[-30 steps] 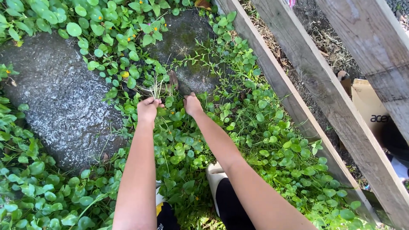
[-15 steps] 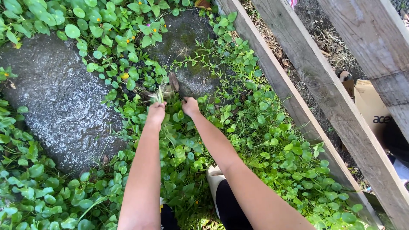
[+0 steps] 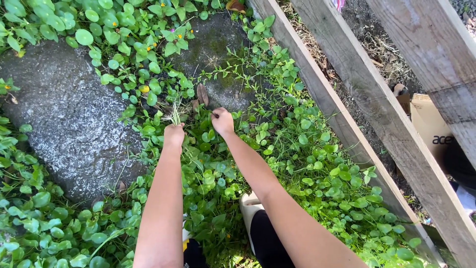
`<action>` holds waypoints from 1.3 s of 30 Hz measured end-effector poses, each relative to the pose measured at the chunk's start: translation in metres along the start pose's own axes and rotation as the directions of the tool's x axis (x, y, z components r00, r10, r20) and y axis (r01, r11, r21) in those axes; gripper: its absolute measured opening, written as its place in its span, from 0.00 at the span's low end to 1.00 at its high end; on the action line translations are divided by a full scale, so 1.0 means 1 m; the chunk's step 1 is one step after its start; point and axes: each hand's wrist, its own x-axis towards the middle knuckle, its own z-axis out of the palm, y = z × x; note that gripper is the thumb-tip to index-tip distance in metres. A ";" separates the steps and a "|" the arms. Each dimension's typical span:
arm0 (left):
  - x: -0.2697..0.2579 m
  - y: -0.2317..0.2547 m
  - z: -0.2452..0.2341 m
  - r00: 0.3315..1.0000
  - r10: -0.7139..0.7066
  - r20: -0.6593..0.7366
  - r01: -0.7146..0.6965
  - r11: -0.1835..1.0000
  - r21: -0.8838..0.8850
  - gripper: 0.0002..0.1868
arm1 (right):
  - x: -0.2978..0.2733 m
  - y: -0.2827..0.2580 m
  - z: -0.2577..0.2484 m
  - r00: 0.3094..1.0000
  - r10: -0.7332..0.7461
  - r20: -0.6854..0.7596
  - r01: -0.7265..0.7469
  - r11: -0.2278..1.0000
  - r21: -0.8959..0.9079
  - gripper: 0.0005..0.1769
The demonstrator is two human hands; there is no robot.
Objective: Pulling weeds from a garden area with ground cover and stone pavers
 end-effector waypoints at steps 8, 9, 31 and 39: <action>-0.039 0.038 -0.031 0.996 0.006 0.093 0.027 0.937 -0.348 0.17 | -0.009 -0.049 -0.013 0.993 0.066 0.093 -0.092 0.944 0.316 0.07; -0.033 0.034 -0.031 0.996 0.016 0.084 0.021 0.907 -0.420 0.14 | -0.005 -0.042 -0.007 0.989 0.098 0.111 -0.133 0.914 0.383 0.07; -0.054 0.033 -0.029 0.982 0.179 -0.056 -0.187 0.944 -0.272 0.08 | -0.102 -0.126 -0.043 0.776 -0.604 0.184 0.609 0.793 0.034 0.10; -0.076 0.052 -0.042 0.987 0.108 -0.122 -0.122 0.986 -0.112 0.11 | -0.060 -0.081 -0.068 0.948 -0.277 0.159 0.303 0.937 -0.172 0.24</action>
